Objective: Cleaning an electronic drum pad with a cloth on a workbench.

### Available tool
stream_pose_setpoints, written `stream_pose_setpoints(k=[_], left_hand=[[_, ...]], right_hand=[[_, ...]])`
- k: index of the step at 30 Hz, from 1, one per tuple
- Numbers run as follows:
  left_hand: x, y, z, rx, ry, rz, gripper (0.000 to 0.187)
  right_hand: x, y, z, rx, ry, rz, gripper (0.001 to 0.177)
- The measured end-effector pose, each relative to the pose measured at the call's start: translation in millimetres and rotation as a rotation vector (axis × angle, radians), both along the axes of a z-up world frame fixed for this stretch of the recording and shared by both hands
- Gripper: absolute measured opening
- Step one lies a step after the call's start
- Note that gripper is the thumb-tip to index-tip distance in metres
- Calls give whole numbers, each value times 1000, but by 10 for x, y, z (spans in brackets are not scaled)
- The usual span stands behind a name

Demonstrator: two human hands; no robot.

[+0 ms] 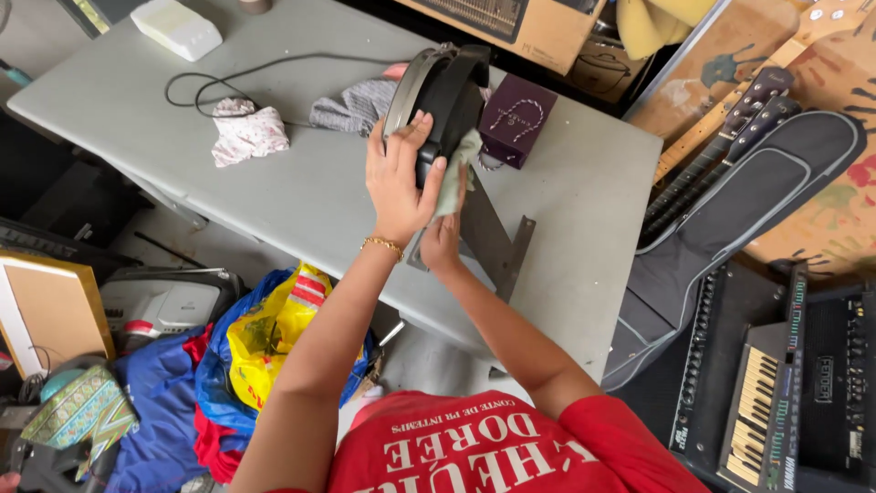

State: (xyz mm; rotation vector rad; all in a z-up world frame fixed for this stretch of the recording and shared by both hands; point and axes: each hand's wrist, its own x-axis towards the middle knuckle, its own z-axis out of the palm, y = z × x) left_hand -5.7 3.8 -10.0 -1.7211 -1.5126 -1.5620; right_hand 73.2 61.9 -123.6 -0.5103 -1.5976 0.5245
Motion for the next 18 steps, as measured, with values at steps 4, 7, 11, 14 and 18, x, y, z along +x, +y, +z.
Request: stream_pose_setpoints(k=[4, 7, 11, 14, 18], left_hand=[[3, 52, 23, 9, 4, -7, 46], [11, 6, -27, 0, 14, 2, 46], [-30, 60, -22, 9, 11, -6, 45], [-3, 37, 3, -11, -3, 3, 45], [-21, 36, -28, -30, 15, 12, 46]], right_hand=[[85, 756, -215, -162, -18, 154, 53], [116, 1372, -373, -585, 10, 319, 52], [172, 664, -284, -399, 1, 232, 51], [407, 273, -478, -77, -291, 24, 49], [501, 180, -366, -640, 233, 561, 45]])
